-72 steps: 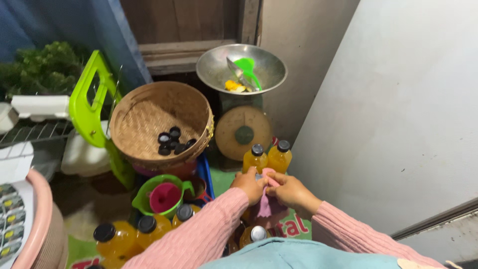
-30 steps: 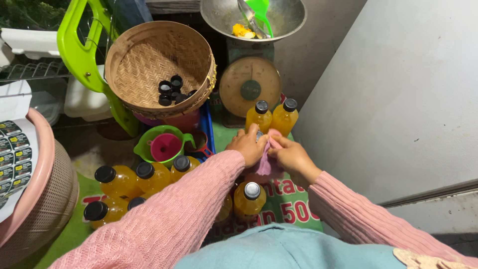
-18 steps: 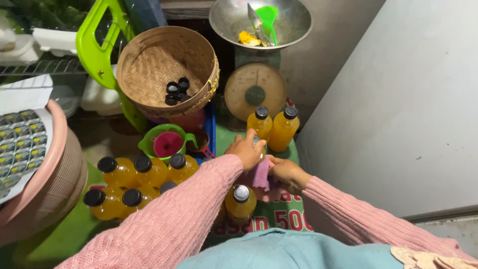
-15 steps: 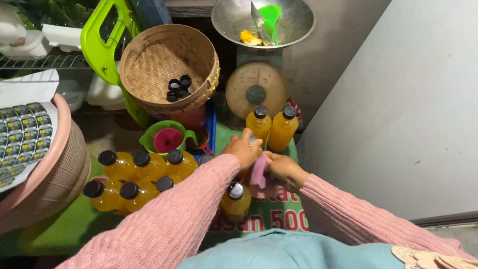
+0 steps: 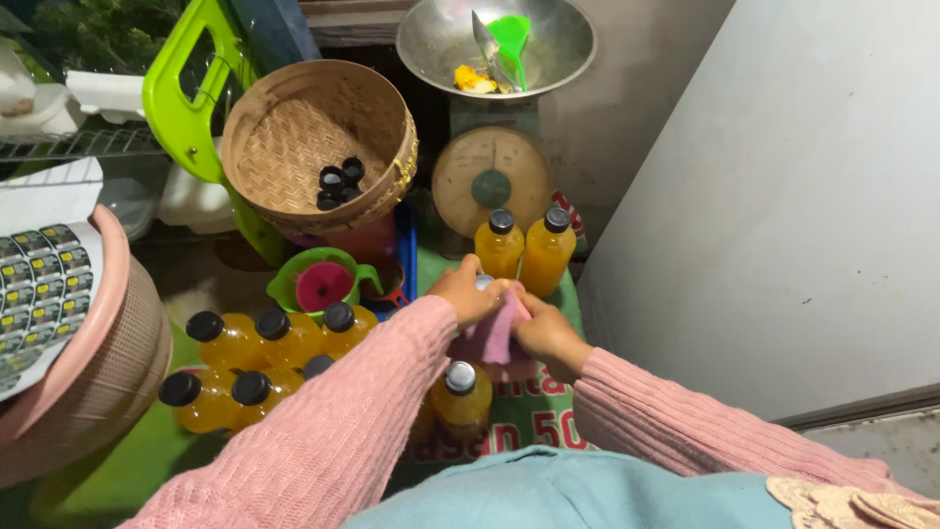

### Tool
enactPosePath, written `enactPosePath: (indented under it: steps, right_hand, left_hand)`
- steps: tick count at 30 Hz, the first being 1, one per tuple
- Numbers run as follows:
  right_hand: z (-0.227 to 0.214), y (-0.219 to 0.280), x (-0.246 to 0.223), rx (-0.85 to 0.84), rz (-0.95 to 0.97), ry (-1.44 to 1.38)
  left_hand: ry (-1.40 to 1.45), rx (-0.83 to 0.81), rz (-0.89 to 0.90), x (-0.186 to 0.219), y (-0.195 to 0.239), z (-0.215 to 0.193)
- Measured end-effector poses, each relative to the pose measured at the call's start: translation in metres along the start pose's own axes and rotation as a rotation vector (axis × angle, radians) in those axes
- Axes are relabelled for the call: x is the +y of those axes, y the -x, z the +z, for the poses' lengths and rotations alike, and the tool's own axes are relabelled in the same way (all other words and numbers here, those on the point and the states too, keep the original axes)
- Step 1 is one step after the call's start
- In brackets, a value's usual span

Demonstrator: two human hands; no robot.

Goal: The person applies small printed labels to the sides of several plastic bottles filled with orange liquid, then wipes each bottle with a pink cloth. The person handles the bottles one at a time, places them back on the table, and repeats the process.

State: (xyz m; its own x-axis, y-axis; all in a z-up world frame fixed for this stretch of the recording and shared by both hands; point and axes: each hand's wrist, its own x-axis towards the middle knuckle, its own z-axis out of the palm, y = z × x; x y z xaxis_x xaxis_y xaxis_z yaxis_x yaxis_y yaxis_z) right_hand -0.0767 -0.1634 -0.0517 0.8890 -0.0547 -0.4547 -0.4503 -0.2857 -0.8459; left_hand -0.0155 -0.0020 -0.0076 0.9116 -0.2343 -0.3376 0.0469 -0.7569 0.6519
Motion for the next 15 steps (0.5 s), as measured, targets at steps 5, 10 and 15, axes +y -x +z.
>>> enactPosePath:
  steps: [5, 10, 15]
  right_hand:
    - [0.009, -0.004, 0.007, -0.090, 0.238, -0.209]
    - [0.002, 0.028, -0.036, 0.026, 0.152, -0.211]
    - [0.013, 0.051, -0.063, 0.074, 0.116, -0.179]
  left_hand:
    - [0.036, 0.047, 0.198, -0.009, -0.013, 0.006]
    - [0.069, 0.024, 0.299, -0.021, -0.018, 0.010]
    - [0.035, 0.034, 0.328, -0.023, -0.023, 0.010]
